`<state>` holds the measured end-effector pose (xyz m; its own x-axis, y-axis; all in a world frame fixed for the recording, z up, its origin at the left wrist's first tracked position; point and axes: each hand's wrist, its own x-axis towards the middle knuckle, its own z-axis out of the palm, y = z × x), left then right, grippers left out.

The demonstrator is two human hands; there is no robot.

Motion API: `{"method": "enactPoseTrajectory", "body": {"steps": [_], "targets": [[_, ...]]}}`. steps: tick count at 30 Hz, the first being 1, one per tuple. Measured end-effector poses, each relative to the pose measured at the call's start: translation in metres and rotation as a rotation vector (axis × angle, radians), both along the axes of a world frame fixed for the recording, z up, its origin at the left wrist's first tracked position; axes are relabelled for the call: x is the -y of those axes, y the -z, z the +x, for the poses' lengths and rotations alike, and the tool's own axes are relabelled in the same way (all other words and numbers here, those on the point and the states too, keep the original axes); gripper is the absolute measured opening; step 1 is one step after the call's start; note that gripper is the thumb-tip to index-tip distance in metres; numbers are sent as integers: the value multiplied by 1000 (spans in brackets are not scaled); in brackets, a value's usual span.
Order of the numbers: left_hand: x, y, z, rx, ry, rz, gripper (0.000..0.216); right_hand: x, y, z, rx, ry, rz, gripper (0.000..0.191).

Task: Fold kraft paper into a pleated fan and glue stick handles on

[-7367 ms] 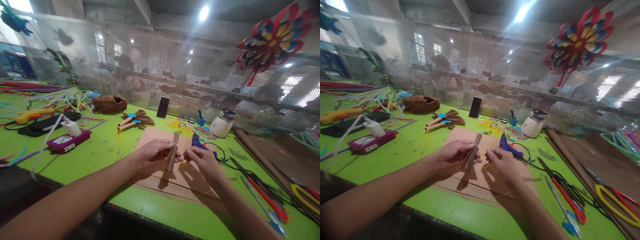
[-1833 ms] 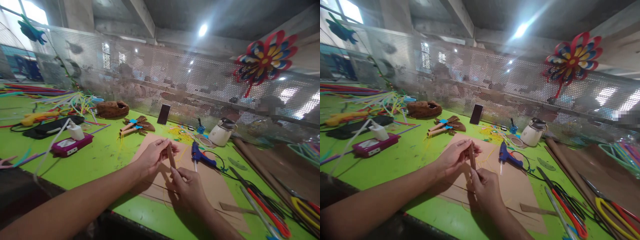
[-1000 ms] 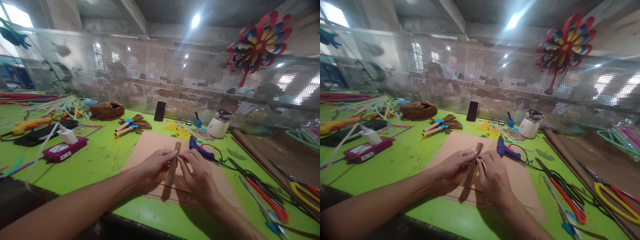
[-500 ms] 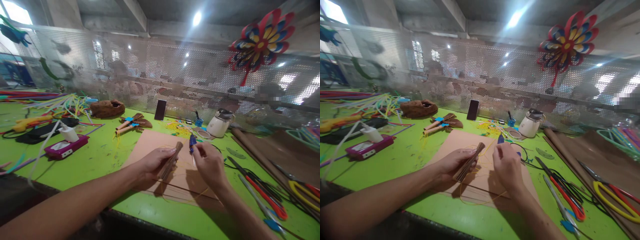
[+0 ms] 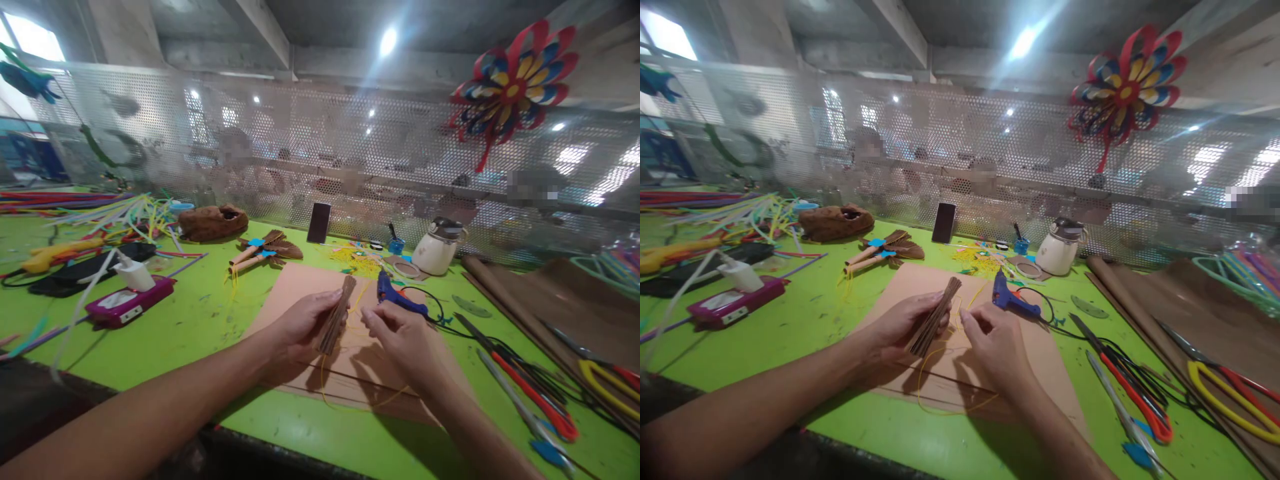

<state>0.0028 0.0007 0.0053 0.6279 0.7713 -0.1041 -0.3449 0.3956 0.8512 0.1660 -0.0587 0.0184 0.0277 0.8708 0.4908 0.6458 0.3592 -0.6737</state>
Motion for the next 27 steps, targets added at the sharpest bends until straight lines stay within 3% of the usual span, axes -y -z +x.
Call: {"method": "enactPoseTrajectory", "body": {"steps": [5, 11, 15, 21, 27], "targets": [[-2, 0, -1, -14, 8, -38, 25, -20, 7, 28, 310, 167, -12, 36], [-4, -1, -2, -6, 16, -132, 24, -67, 13, 93, 550, 248, -100, 19], [-3, -2, -3, 34, -65, -123, 17, -81, 29, 96, 669, 249, -146, 20], [-3, -2, -3, 22, -122, -106, 17, -86, 44, 86, 667, 292, -103, 21], [-6, -1, -4, -2, -157, -119, 19, -71, 14, 105, 479, 216, -93, 34]]}}
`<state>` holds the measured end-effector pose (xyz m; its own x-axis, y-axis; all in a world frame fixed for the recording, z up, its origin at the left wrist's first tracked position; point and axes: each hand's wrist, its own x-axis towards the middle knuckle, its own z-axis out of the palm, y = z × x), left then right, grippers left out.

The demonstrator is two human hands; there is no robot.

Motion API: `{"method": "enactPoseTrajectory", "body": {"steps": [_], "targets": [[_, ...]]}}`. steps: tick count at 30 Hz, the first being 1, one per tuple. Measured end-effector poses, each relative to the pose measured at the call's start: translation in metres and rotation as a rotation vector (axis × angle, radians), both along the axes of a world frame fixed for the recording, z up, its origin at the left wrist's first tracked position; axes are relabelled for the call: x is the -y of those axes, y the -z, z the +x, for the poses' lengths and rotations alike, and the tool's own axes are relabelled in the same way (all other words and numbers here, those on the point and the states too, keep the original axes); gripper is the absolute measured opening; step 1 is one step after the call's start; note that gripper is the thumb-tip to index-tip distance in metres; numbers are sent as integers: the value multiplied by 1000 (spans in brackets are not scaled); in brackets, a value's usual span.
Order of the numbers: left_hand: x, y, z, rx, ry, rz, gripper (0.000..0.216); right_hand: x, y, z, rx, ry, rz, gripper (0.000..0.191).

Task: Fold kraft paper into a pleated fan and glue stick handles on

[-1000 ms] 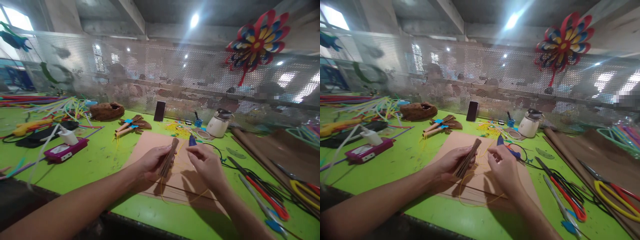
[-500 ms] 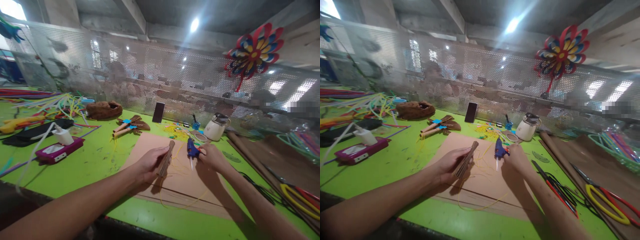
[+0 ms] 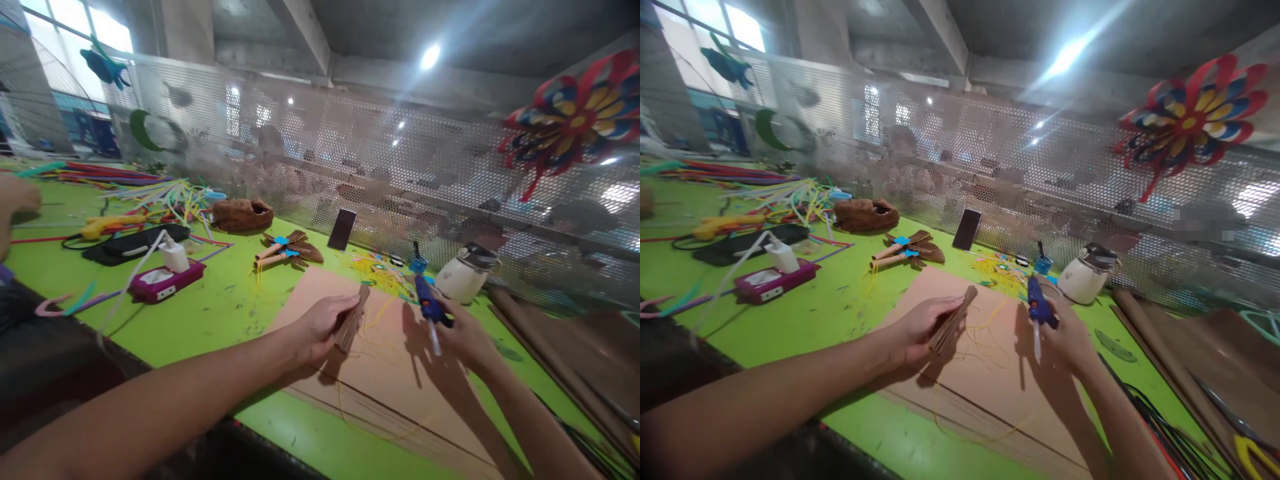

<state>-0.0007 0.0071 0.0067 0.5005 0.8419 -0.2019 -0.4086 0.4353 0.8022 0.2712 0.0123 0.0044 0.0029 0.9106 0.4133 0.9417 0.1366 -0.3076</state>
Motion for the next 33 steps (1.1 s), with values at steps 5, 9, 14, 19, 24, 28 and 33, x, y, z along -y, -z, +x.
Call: {"method": "enactPoseTrajectory", "body": {"steps": [5, 9, 14, 19, 24, 28, 33], "targets": [[-2, 2, 2, 4, -51, -60, 18, 25, -28, 2, -470, -136, -180, 41], [-4, 4, 2, 13, -74, -75, 18, 39, -43, -3, -228, -92, -212, 44], [-7, 8, 0, 11, -63, -74, 19, 67, -60, -23, -286, -225, -207, 42], [-6, 7, 1, -37, -25, -18, 18, 95, -59, -50, -372, -358, -272, 36], [-3, 5, 2, -45, -39, -26, 16, 91, -52, -53, -331, -383, -316, 37], [-3, 6, 2, -33, -19, -35, 19, 87, -53, -53, -335, -376, -320, 39], [-1, 4, 1, -50, 5, -11, 20, 88, -54, -54, -373, -371, -324, 41]]}}
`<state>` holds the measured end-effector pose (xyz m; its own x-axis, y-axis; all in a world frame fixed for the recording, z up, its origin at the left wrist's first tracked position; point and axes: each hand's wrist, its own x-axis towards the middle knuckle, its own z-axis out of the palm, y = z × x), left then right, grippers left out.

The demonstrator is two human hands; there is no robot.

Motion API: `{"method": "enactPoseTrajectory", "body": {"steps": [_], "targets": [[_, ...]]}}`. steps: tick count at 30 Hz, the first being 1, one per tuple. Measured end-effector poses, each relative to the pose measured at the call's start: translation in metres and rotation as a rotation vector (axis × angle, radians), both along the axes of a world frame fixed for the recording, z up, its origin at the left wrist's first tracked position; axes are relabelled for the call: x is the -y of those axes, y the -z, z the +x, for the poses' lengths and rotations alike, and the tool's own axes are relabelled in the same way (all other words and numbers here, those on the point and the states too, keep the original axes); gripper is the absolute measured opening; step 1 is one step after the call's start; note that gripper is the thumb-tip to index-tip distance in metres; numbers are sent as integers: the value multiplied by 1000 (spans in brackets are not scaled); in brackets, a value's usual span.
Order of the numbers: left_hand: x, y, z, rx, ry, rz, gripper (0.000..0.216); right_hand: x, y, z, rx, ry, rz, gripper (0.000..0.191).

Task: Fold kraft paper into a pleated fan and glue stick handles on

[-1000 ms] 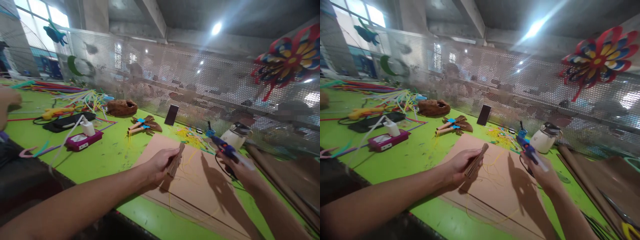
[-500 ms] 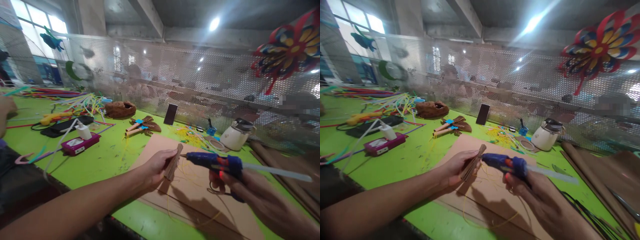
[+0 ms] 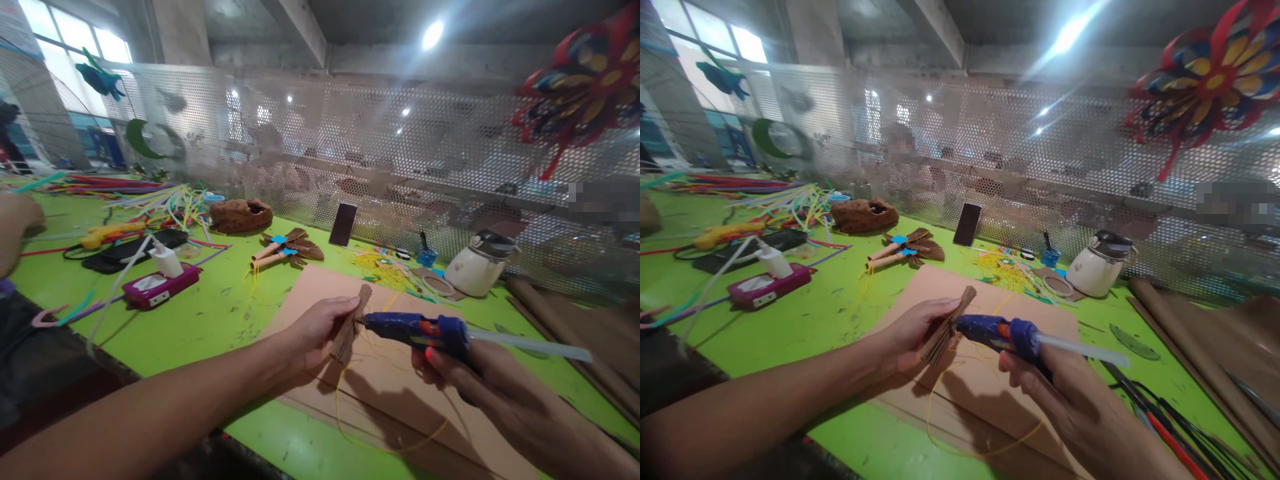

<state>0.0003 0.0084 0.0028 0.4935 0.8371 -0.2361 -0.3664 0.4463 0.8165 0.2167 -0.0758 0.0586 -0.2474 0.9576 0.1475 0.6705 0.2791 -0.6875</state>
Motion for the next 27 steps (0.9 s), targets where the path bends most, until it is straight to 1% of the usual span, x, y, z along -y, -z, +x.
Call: {"method": "enactPoseTrajectory", "body": {"steps": [6, 9, 12, 18, 22, 27], "targets": [[4, -6, 2, -3, -30, 10, 17, -2, 10, 5, -16, -38, -95, 34], [5, -7, 2, 14, -46, 53, 16, -3, 11, 6, -21, -36, -116, 34], [6, -7, 2, 39, -51, 119, 17, -3, 9, 6, -10, -8, -121, 35], [6, -8, -1, -22, -22, 155, 21, -2, 3, 3, 0, 5, -149, 38], [5, -6, -1, -34, -10, 217, 21, 0, -3, -3, 43, 32, -137, 42], [4, -3, -2, -38, 3, 223, 21, -4, -8, -6, -2, 16, -204, 47]]}}
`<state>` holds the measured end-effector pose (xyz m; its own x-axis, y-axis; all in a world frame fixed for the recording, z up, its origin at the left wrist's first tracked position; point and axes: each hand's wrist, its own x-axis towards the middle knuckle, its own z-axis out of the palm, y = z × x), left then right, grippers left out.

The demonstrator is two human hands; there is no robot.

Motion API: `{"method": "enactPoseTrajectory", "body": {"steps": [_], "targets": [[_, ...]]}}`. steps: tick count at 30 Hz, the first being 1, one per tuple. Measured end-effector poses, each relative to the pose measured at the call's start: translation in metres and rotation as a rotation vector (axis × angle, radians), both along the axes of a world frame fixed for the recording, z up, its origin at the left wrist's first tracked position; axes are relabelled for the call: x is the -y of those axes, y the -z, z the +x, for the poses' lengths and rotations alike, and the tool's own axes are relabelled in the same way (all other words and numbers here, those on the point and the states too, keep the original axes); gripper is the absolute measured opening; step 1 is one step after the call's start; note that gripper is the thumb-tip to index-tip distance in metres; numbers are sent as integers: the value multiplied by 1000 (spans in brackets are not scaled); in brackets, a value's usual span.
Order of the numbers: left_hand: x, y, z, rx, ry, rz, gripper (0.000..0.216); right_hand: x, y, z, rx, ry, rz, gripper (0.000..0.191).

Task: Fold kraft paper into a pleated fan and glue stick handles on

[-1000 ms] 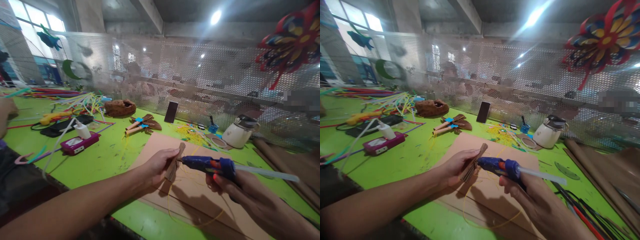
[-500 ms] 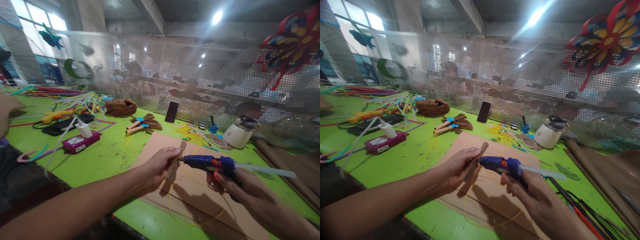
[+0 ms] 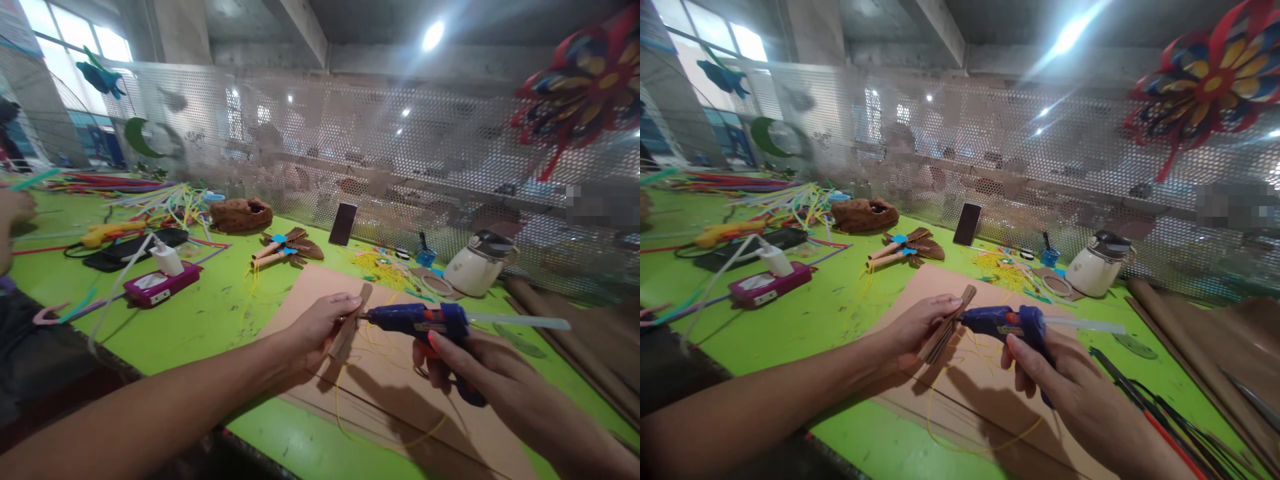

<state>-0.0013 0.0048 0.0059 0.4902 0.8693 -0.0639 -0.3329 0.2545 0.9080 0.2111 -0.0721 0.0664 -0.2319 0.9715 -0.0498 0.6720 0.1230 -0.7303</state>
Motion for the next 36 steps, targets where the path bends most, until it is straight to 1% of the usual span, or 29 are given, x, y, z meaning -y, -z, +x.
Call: {"method": "enactPoseTrajectory", "body": {"steps": [3, 7, 11, 20, 28, 32, 36], "targets": [[-1, 1, 1, -2, -17, 49, 21, -1, -1, -2, -61, 3, -31, 49], [-2, 2, 1, -10, -26, 45, 23, -2, -4, -5, -142, 18, -71, 50], [-2, 2, 1, -20, -50, 62, 22, -3, -4, -6, -168, 34, -96, 49], [-1, 0, 1, -38, -47, 22, 23, -1, -3, -4, -147, 12, -38, 48], [0, -1, 2, -50, -76, 15, 23, 1, -4, -6, -115, 12, -42, 47], [-1, -1, 2, -37, -70, -10, 25, 2, -6, -8, -112, 12, -39, 48], [-2, 0, 2, -7, -60, -15, 22, 2, -5, -7, -117, 16, -28, 48]]}}
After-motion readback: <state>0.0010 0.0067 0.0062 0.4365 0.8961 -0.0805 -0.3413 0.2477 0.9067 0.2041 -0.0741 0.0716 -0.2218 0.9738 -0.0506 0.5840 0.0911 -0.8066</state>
